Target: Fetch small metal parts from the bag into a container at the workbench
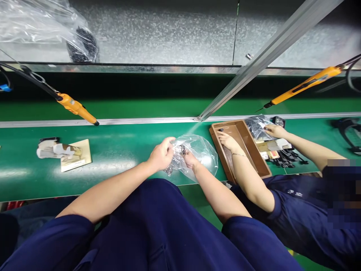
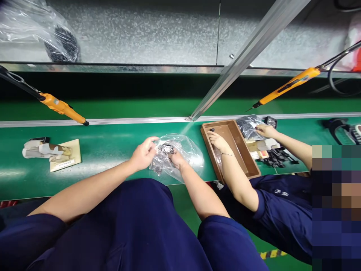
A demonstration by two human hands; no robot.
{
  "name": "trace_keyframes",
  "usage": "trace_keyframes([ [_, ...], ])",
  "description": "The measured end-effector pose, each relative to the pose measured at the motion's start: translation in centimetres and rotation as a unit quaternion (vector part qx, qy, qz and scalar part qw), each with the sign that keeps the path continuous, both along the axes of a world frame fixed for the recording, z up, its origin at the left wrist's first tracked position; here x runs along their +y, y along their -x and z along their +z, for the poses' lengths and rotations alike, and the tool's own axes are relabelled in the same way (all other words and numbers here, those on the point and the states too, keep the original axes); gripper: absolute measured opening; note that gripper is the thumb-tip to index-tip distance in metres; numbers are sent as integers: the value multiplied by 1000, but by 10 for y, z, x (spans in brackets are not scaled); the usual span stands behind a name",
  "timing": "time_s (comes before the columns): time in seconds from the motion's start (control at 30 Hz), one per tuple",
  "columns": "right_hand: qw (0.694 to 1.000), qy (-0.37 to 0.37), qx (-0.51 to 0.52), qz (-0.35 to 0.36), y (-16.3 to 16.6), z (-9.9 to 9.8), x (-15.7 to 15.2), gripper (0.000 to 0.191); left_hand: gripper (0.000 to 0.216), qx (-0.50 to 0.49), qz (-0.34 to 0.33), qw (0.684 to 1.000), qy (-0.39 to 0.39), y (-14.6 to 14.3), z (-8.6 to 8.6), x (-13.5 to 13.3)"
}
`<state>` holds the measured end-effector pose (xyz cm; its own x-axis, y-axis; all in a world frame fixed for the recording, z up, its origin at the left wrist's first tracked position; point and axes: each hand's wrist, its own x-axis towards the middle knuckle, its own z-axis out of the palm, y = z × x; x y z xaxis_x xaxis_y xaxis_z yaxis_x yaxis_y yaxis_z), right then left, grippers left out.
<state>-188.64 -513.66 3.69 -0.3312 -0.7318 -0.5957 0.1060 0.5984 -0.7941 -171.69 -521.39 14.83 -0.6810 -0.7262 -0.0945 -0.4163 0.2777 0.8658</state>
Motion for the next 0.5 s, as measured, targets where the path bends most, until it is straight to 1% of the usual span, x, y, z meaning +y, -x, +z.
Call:
trace_keyframes([
  [0.07,998,7,-55,-16,-2,-2,2,31,44,6,33,999,-13,-12,-7,-7],
  [0.17,994,32,-106,-17,1,8,13,38,46,-3,64,997,-45,-31,-17,-13],
  [0.27,992,55,-118,-5,3,28,24,38,45,-23,91,994,-64,-48,-27,-19],
  [0.37,990,72,-118,-1,0,50,30,41,42,-32,113,991,-67,-60,-34,-23],
  [0.43,990,72,-118,1,-4,64,32,43,40,-26,113,991,-60,-65,-35,-24],
  [0.5,991,66,-119,3,-8,79,34,42,40,-18,113,992,-52,-68,-32,-22],
])
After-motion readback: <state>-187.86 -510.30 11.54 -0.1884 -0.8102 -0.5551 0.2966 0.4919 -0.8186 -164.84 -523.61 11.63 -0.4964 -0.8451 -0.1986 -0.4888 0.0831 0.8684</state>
